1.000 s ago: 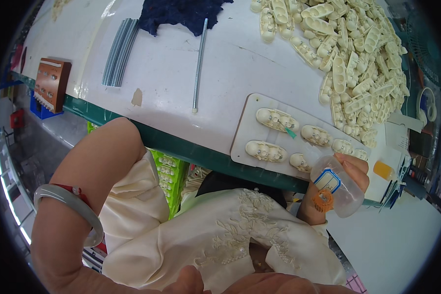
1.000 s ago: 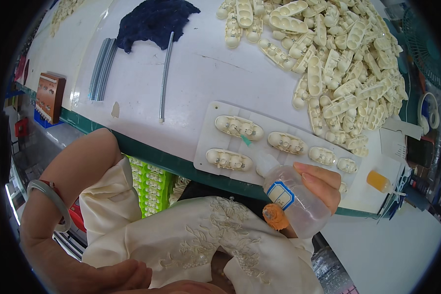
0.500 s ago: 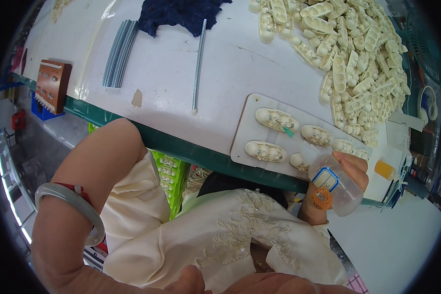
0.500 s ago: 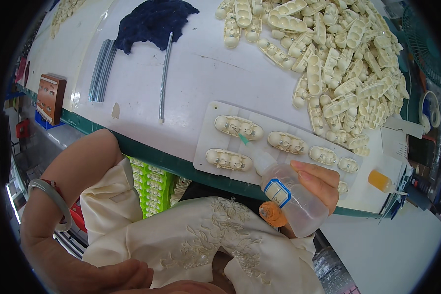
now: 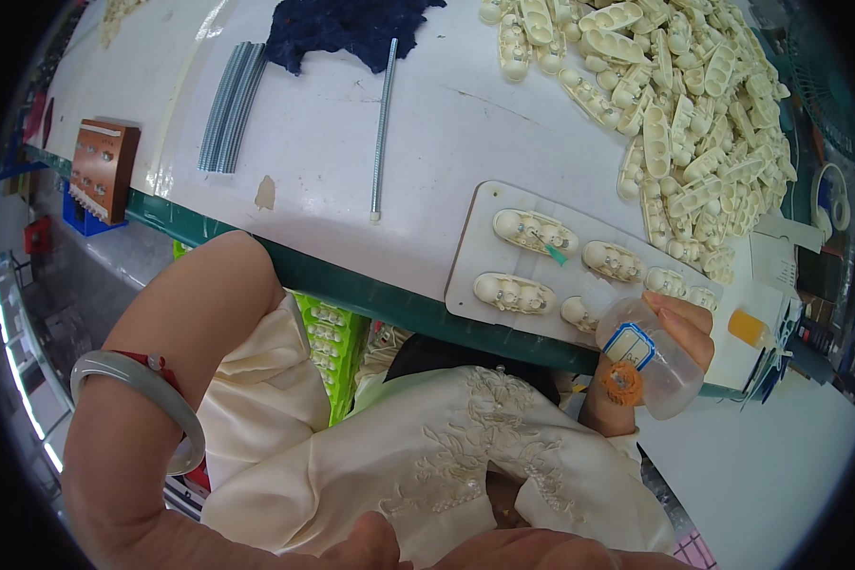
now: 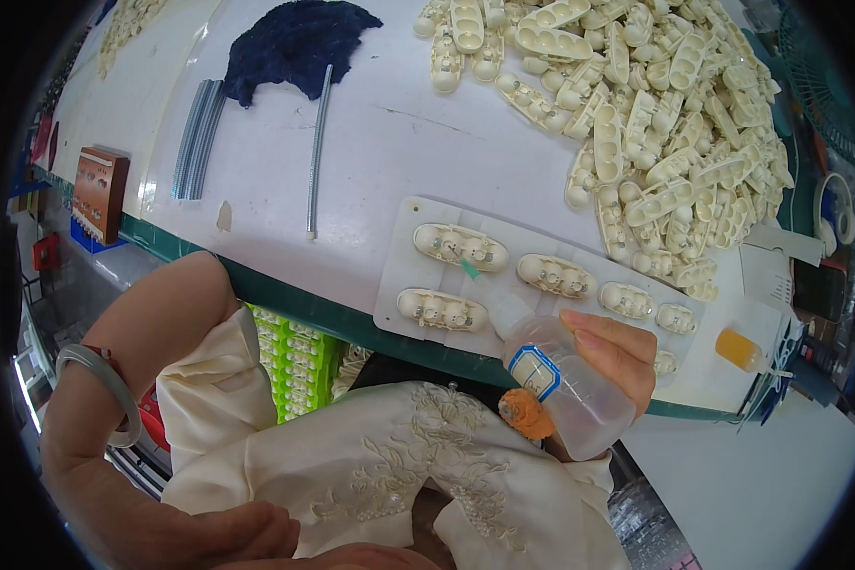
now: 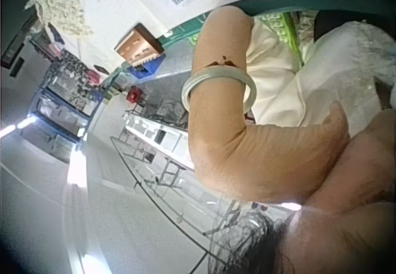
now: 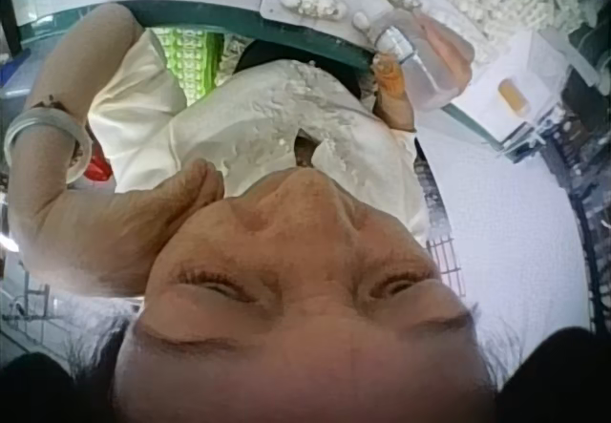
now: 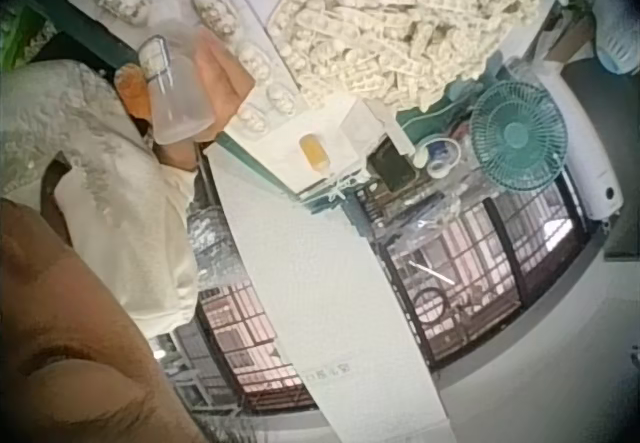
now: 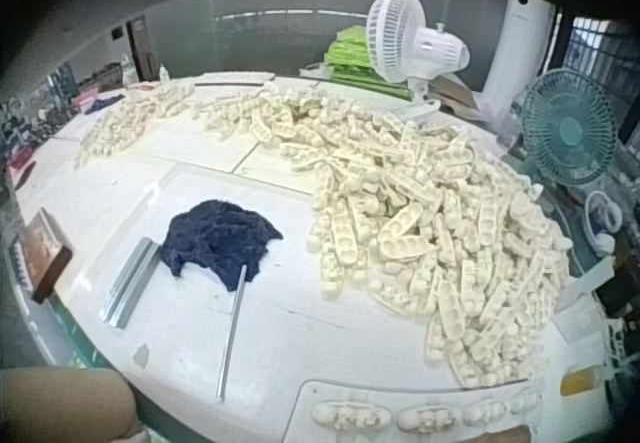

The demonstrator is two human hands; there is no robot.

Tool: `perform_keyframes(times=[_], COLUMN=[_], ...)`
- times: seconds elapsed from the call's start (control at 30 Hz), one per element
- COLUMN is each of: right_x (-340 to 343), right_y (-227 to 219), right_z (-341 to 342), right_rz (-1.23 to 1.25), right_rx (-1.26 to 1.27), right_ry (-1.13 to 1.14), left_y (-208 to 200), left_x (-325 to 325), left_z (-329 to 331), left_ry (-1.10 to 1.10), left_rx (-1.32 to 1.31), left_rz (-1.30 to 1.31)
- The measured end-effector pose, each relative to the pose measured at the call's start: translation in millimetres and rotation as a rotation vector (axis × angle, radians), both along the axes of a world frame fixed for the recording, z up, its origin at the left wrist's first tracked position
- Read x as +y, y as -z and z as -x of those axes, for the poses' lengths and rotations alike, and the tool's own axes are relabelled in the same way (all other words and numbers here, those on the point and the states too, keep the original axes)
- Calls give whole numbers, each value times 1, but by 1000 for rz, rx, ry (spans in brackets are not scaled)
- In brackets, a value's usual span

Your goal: The person applies glue from a glue bottle to small plastic components, then assembles them on an assembly jig.

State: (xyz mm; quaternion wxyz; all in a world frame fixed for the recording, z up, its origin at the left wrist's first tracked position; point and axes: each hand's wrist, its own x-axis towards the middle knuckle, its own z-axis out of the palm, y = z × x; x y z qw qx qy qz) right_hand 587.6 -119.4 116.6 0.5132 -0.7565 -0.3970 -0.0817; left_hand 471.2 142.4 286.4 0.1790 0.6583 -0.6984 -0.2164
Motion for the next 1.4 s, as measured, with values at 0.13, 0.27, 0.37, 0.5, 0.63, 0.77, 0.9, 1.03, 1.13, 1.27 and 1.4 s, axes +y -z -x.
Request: perform_keyframes(times=[0.13,0.27,0.37,0.5,0.63,0.77,0.9,1.03,1.13,1.27,1.4], right_x=[0,6,-5,-13,-4,-7,-13,-26,-32,-54,-55], right_y=[2,0,-5,4,0,5,6,5,6,11,14], right_z=[-1,2,-3,-2,2,0,-4,-1,-5,-10,-4], right_rz=[-12,5,59,-48,13,-38,-55,-34,-267,-73,-72], right_rx=[-5,-75,-212,-177,-80,-41,3,-137,-163,-204,-126], right_ry=[-14,71,112,175,173,139,44,185,262,276,265], left_y=[0,2,5,3,0,-2,3,15,20,19,27], left_x=[1,5,7,2,-3,-9,-14,-18,-26,-36,-46], left_z=[-1,-2,-4,-6,-10,-19,-7,-10,-13,-26,-33], left_ry=[-18,-87,-105,-68,-31,-48,-52,166,264,279,284], left_rx=[1,67,96,103,112,221,97,-419,-569,-646,-763], left_rz=[46,132,177,141,98,114,106,224,380,431,536])
